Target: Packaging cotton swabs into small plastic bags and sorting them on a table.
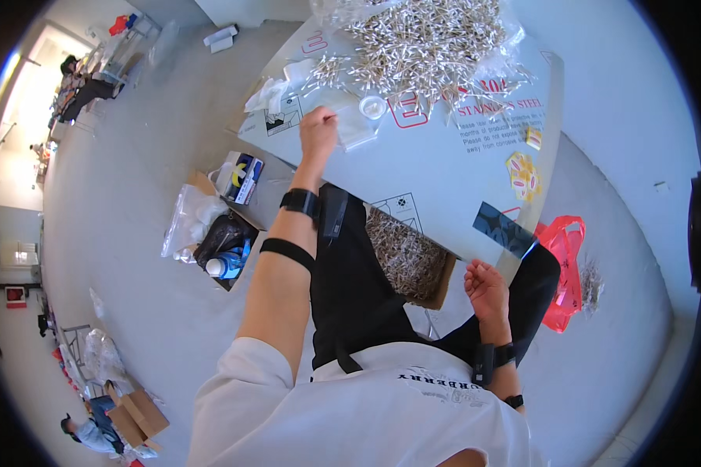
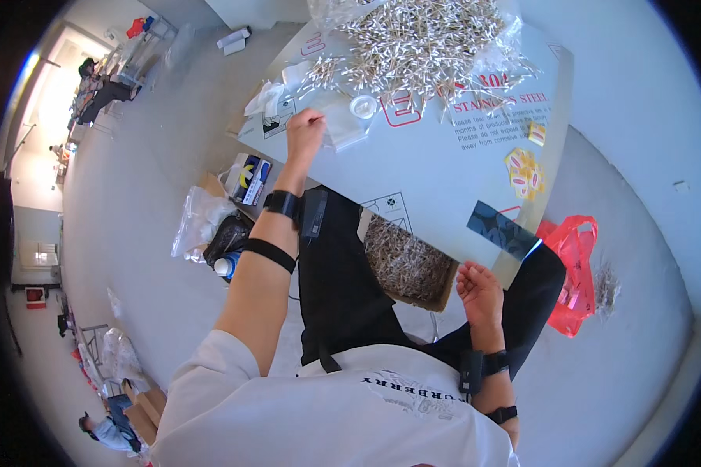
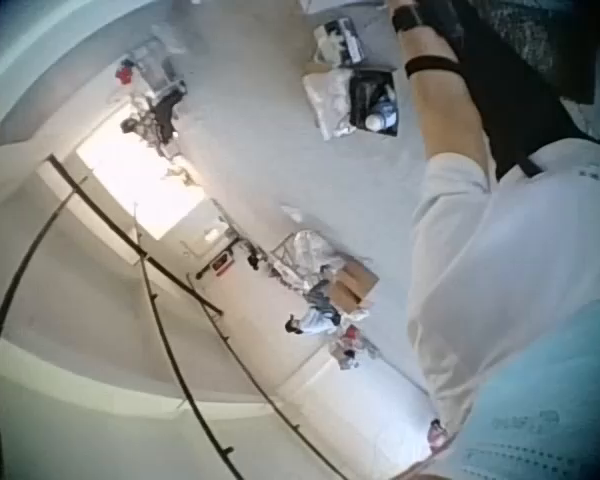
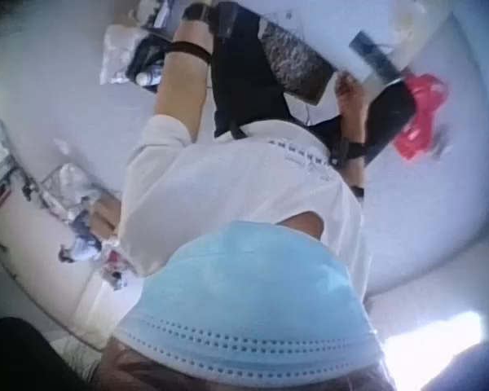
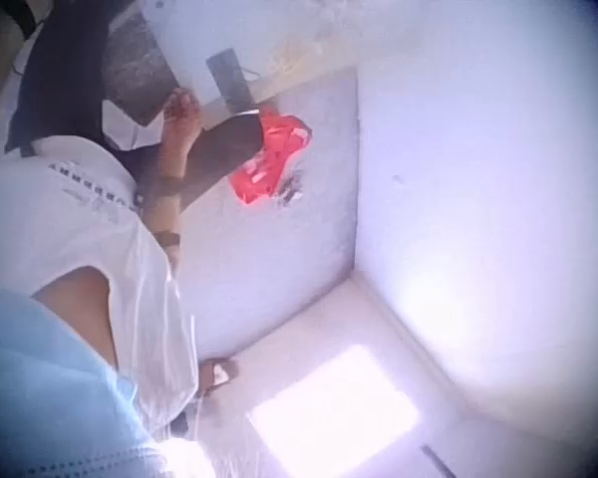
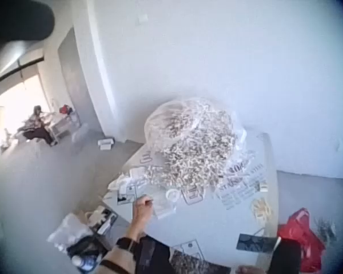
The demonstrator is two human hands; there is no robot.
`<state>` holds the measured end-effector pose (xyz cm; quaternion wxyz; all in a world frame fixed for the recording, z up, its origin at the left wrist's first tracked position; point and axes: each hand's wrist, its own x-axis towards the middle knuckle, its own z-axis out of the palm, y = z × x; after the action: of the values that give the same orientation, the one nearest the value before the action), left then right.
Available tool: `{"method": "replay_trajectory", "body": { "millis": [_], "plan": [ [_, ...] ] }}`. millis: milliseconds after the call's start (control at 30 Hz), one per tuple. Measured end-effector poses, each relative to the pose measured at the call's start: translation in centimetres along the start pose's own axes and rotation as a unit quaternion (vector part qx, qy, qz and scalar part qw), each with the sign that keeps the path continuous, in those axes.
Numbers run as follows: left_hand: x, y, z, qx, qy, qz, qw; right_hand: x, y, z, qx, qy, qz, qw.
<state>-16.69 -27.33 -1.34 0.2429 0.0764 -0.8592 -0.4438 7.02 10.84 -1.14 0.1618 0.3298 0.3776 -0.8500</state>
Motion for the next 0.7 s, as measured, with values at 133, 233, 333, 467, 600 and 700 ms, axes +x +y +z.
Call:
{"method": "replay_trajectory", "body": {
  "millis": [133,233,333,467,600,700],
  "plan": [
    [2.1,3.9,3.7,0.048,-0.072,0.090,0.992,0.3,0.4,1.3,-0.030,0.003,0.008,1.000],
    [2.8,3.4,5.1,0.314,-0.070,0.184,0.929,0.1,0.9,2.4,-0.047,0.007,0.017,0.999],
    [3.8,5.1,6.5,0.375,-0.207,0.153,0.891,-0.3,0.9,2.1,-0.046,0.024,0.014,0.999],
    [3.3,5.7,6.6,0.362,-0.165,0.186,0.898,-0.2,1.2,1.5,-0.034,0.035,0.001,0.999],
    [3.0,5.7,5.3,0.285,-0.161,0.177,0.928,0.0,1.3,1.5,-0.032,0.034,-0.003,0.999],
    [2.7,5.7,2.8,0.221,-0.084,0.107,0.966,-0.1,1.0,1.6,-0.026,0.021,-0.005,0.999]
  ]
}}
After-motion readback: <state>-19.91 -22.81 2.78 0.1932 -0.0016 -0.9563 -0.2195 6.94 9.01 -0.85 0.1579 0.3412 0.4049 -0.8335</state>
